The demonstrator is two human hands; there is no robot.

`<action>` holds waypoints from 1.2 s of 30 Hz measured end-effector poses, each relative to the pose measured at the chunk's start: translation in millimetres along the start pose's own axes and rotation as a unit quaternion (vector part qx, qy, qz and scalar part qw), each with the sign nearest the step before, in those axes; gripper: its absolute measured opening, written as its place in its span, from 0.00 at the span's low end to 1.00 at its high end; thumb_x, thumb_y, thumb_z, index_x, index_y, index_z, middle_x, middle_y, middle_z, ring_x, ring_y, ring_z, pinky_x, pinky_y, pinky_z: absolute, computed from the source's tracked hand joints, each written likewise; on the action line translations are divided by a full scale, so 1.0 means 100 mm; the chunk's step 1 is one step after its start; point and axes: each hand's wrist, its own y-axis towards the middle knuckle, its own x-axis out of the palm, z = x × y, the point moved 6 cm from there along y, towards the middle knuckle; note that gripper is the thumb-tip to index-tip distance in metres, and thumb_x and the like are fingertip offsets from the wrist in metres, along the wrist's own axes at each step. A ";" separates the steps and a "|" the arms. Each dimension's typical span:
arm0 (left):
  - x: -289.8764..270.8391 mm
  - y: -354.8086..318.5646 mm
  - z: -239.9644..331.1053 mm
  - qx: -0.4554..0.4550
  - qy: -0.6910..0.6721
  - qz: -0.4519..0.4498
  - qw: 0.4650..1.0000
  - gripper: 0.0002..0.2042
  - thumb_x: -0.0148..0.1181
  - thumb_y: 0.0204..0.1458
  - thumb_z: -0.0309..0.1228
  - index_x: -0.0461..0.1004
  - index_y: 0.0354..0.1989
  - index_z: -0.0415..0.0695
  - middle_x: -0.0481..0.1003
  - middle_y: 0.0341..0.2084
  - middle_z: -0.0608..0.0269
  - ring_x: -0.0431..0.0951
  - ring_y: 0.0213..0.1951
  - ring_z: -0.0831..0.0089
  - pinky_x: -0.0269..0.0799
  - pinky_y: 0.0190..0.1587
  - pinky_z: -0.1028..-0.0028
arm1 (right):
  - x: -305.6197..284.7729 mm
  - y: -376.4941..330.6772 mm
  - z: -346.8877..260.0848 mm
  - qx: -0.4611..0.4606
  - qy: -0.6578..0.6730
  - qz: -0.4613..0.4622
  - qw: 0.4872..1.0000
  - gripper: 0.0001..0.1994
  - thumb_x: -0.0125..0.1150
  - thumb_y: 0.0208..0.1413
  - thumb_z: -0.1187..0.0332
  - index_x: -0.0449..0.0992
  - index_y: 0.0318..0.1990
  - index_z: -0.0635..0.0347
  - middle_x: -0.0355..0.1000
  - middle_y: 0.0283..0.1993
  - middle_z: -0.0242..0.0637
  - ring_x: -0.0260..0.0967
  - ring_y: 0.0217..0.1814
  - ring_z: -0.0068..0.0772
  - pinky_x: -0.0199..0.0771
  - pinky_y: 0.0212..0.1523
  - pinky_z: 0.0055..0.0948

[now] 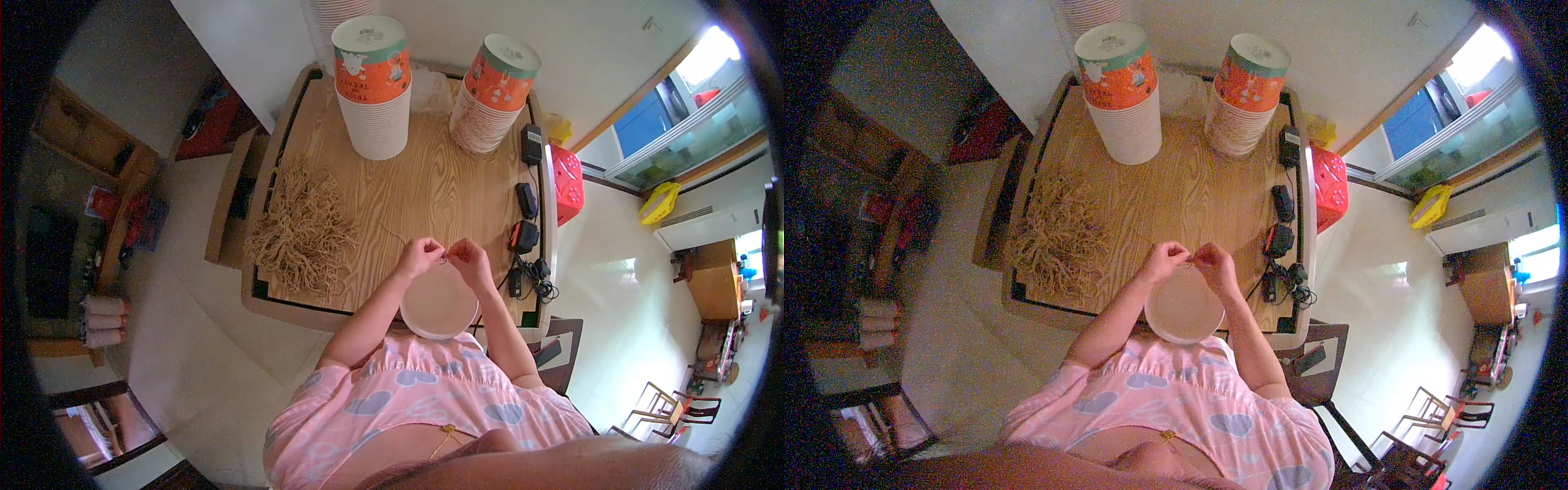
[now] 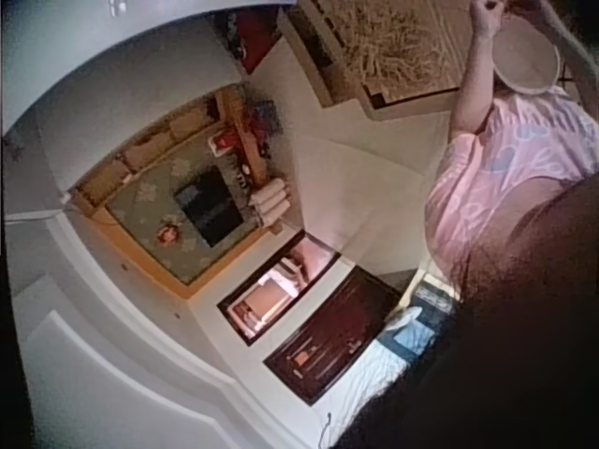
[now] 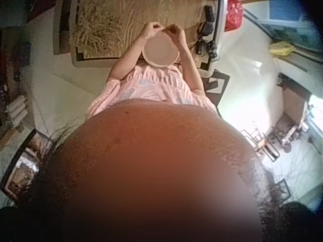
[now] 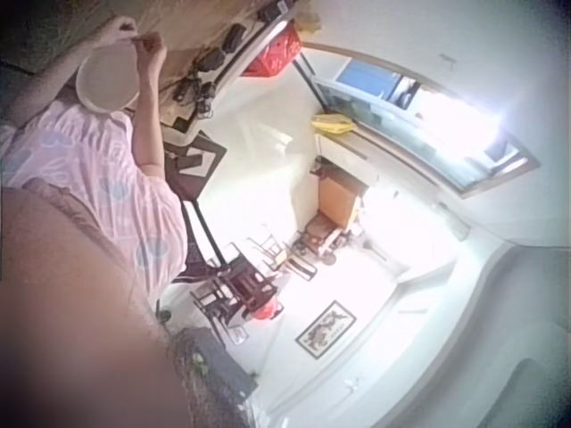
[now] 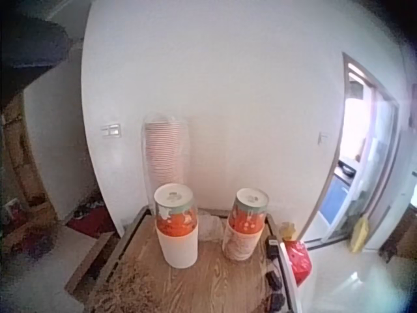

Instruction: Filling paper cups with shredded paper and organizing stacks of cups on a workbench.

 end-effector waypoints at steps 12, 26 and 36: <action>-0.09 0.11 -0.08 0.050 0.076 0.088 0.992 0.03 0.57 0.42 0.24 0.74 0.26 0.37 0.75 0.21 0.61 0.74 0.24 0.79 0.70 0.28 0.77 | 0.00 -0.03 -0.18 -0.008 -0.034 0.036 0.999 0.14 0.61 0.41 0.78 0.65 0.36 0.59 0.68 0.26 0.32 0.66 0.30 0.21 0.68 0.32 0.22; -0.02 -0.01 -0.04 0.032 0.087 0.008 0.996 0.05 0.59 0.42 0.26 0.76 0.27 0.39 0.76 0.20 0.61 0.74 0.24 0.80 0.69 0.29 0.78 | 0.00 -0.02 -0.14 -0.028 -0.025 0.026 0.999 0.14 0.58 0.44 0.81 0.63 0.38 0.61 0.68 0.26 0.32 0.66 0.29 0.19 0.66 0.30 0.18; -0.08 0.01 -0.13 0.017 0.135 0.019 0.990 0.05 0.60 0.41 0.27 0.76 0.27 0.40 0.76 0.20 0.62 0.74 0.23 0.79 0.69 0.28 0.77 | 0.01 -0.01 -0.07 -0.003 -0.005 0.000 1.000 0.14 0.57 0.45 0.82 0.63 0.39 0.61 0.68 0.27 0.33 0.67 0.31 0.19 0.67 0.31 0.17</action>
